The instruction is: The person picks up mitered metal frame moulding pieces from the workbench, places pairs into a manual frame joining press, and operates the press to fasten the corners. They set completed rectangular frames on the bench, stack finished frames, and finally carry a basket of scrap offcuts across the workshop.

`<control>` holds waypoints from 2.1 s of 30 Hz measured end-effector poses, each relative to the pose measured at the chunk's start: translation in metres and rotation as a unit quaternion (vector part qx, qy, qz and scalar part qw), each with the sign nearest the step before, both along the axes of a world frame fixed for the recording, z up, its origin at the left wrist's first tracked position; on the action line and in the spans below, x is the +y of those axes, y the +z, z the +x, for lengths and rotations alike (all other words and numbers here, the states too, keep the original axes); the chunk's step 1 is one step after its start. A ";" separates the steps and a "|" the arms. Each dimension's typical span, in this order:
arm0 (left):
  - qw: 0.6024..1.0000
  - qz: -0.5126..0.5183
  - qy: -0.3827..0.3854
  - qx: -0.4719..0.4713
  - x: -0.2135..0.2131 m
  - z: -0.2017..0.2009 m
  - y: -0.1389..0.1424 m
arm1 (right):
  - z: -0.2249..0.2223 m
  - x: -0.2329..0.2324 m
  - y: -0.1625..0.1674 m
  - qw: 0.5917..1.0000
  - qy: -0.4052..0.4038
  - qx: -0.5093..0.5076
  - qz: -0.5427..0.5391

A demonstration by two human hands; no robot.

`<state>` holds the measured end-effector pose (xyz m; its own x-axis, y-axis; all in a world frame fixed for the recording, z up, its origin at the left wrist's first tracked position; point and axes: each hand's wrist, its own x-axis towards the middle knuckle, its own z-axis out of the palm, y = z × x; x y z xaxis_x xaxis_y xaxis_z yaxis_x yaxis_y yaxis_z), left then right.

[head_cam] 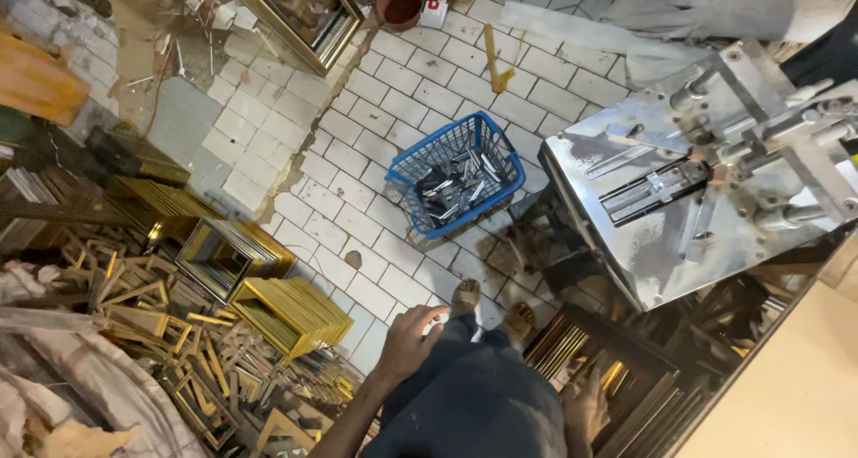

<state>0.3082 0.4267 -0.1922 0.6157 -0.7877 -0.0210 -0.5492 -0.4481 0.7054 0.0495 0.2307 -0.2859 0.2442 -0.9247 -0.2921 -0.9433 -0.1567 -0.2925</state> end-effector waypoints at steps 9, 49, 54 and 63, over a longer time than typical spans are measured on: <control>0.993 0.035 0.109 -0.011 0.036 -0.029 -0.008 | 0.032 -0.018 0.002 0.958 -0.048 -0.109 0.259; 0.809 -0.007 0.390 0.440 -0.016 0.329 -0.059 | 0.375 -0.048 0.040 0.956 0.127 -0.174 0.199; 0.778 -0.050 0.419 0.465 -0.052 0.348 -0.074 | 0.439 -0.116 0.024 0.957 0.170 -0.117 0.203; 0.825 0.021 0.357 0.437 -0.092 0.390 -0.100 | 0.427 -0.133 -0.004 0.970 0.104 -0.119 0.187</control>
